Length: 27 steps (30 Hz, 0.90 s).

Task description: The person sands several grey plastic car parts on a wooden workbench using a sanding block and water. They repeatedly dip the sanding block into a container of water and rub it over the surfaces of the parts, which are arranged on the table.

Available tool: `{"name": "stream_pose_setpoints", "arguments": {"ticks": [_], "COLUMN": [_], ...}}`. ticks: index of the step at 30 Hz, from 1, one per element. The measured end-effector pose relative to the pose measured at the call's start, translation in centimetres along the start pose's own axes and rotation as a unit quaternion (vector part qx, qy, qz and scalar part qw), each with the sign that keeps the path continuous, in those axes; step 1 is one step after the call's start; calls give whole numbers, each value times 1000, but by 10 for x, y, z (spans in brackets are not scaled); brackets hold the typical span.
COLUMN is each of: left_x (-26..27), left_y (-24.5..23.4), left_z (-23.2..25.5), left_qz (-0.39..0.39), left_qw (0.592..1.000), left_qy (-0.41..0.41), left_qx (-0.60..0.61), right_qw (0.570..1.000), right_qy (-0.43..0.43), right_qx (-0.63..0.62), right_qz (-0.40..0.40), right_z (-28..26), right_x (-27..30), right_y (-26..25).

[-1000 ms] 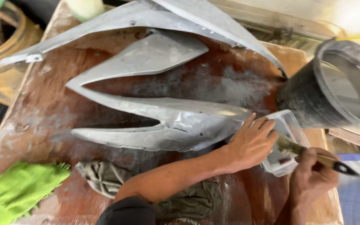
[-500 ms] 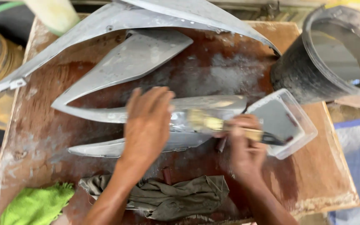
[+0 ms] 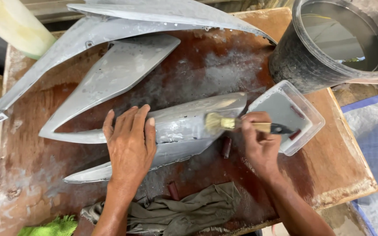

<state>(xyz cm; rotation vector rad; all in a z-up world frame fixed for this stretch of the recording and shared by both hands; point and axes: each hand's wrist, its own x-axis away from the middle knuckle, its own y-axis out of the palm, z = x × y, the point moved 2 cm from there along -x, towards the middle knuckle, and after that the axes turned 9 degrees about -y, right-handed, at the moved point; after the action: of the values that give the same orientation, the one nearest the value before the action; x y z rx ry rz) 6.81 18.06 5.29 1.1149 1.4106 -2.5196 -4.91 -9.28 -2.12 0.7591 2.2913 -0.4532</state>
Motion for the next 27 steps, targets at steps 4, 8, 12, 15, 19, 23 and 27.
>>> {"name": "stream_pose_setpoints", "arguments": {"ticks": [4,8,12,15,19,23,27], "left_x": [1,4,1,3,-4,8,14], "left_y": [1,5,11,35,61,112,144], "left_z": [0,6,30,44,97,157,191], "left_qz": [-12,-31,-89,-130,-195,-246,-345], "left_qw": [1000,999,995,986,971,943,902], "left_qy": [5,17,35,92,135,175,238], "left_qx": [7,5,-24,-47,15,142,105], "right_qw": [994,976,962,920,902,910,905], "right_qy": [32,68,138,323,313,295,290], "right_qx": [100,196,237,219,294,289,300], "right_qz": [30,66,7,-28,-35,-44,-81], "right_z": [-28,-7,11,5,13,36,36], "right_x": [-27,-26,-34,-43,-40,-25,-21], "right_y": [-40,-99,-116,-103,-104,-115,-115]}}
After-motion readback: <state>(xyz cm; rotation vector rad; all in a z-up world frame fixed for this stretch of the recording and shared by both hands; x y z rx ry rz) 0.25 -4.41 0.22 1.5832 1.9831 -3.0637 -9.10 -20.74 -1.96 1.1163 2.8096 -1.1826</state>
